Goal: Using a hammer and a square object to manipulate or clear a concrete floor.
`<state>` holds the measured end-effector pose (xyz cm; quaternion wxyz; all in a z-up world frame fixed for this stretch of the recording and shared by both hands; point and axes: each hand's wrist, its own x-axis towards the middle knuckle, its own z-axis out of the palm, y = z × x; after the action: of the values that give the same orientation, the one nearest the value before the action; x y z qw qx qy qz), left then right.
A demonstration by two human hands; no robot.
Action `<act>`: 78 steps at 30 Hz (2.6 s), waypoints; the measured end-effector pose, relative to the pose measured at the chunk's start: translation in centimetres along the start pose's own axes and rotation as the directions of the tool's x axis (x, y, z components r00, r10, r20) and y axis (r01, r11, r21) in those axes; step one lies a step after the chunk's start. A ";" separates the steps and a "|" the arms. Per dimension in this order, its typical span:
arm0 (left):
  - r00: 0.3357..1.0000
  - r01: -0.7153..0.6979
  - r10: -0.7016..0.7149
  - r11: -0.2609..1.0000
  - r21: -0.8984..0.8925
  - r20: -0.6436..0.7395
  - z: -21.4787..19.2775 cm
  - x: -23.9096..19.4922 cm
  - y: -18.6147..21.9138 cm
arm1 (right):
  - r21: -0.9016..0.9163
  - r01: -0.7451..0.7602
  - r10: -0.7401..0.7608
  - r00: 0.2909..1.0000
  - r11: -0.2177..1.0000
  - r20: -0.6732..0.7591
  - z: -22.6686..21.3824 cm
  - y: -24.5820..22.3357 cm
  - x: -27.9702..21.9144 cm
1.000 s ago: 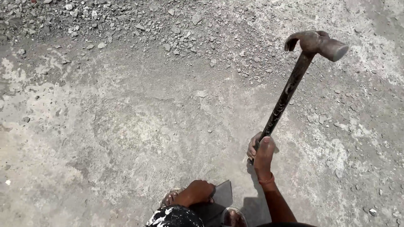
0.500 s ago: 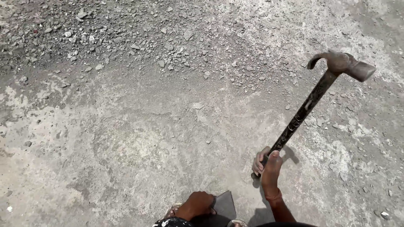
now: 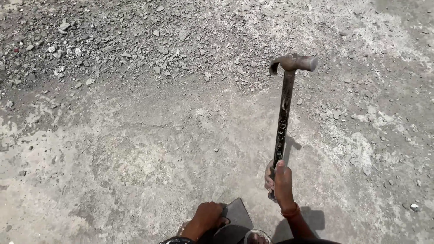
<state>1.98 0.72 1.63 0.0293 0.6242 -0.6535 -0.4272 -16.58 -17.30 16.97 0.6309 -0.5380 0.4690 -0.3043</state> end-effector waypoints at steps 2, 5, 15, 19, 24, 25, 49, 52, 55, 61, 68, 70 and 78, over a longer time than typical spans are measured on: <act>1.000 0.015 -0.015 1.000 -0.005 0.014 -0.8 -0.2 -0.1 | 0.067 0.057 -0.055 0.998 0.996 -0.025 1.0 3.3 -0.5; 0.997 0.075 -0.075 0.997 0.020 0.028 -3.3 -1.1 0.7 | -0.010 -0.044 0.044 0.999 0.999 -0.026 1.0 10.9 -1.0; 0.966 -0.079 -0.226 0.205 -0.976 -0.126 -8.5 -0.7 5.7 | 0.097 -0.262 0.253 0.963 0.960 0.092 6.6 13.0 -2.5; 0.977 -0.092 -0.168 0.233 -0.968 -0.133 -5.9 -0.5 2.4 | -0.599 0.563 -0.504 0.815 0.569 0.287 6.8 10.6 -4.1; 0.941 0.134 -0.326 0.118 -0.984 0.089 -4.6 -3.4 -4.0 | -0.711 0.300 0.345 0.714 0.636 0.610 4.7 6.1 -5.0; 0.941 0.143 -0.324 0.124 -0.982 0.096 -5.0 -4.0 -4.0 | -0.709 0.291 0.343 0.718 0.642 0.606 4.6 10.9 -5.1; 0.498 0.250 -0.688 0.697 -0.672 -0.528 -23.5 -0.7 -21.7 | -0.729 0.545 0.334 0.654 0.414 0.679 3.9 2.2 0.5; 0.434 0.114 -0.730 0.625 -0.772 -0.528 -19.9 -3.3 -20.6 | -0.806 0.577 0.005 0.813 0.134 0.583 4.7 5.4 3.4; 0.440 0.069 -0.808 0.466 -0.882 -0.393 -16.5 -5.2 -20.6 | -0.550 0.787 -0.140 0.534 -0.280 0.834 6.4 9.1 7.4; 0.455 0.109 -0.866 0.286 -0.952 -0.208 -13.1 -5.9 -19.8 | -0.791 0.389 -0.222 0.816 -0.472 0.534 9.1 6.5 31.4; 0.438 0.086 -0.899 0.072 -0.994 -0.027 -15.3 -5.3 -18.5 | -0.747 0.663 -0.244 0.719 -0.042 0.651 9.8 -3.9 23.7; 0.414 0.082 -0.910 0.026 -0.996 0.011 -14.7 -5.5 -18.4 | -0.612 0.787 -0.168 0.594 -0.083 0.787 9.9 1.1 16.9; 0.453 0.071 -0.891 0.040 -0.997 -0.003 -16.0 -4.8 -16.4 | -0.731 0.362 -0.412 0.644 -0.578 0.644 15.7 5.5 23.7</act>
<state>25.18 -1.20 4.39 0.4468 0.7772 0.0863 -0.4345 6.05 -30.90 5.09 -0.2671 -0.9330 0.2366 -0.0474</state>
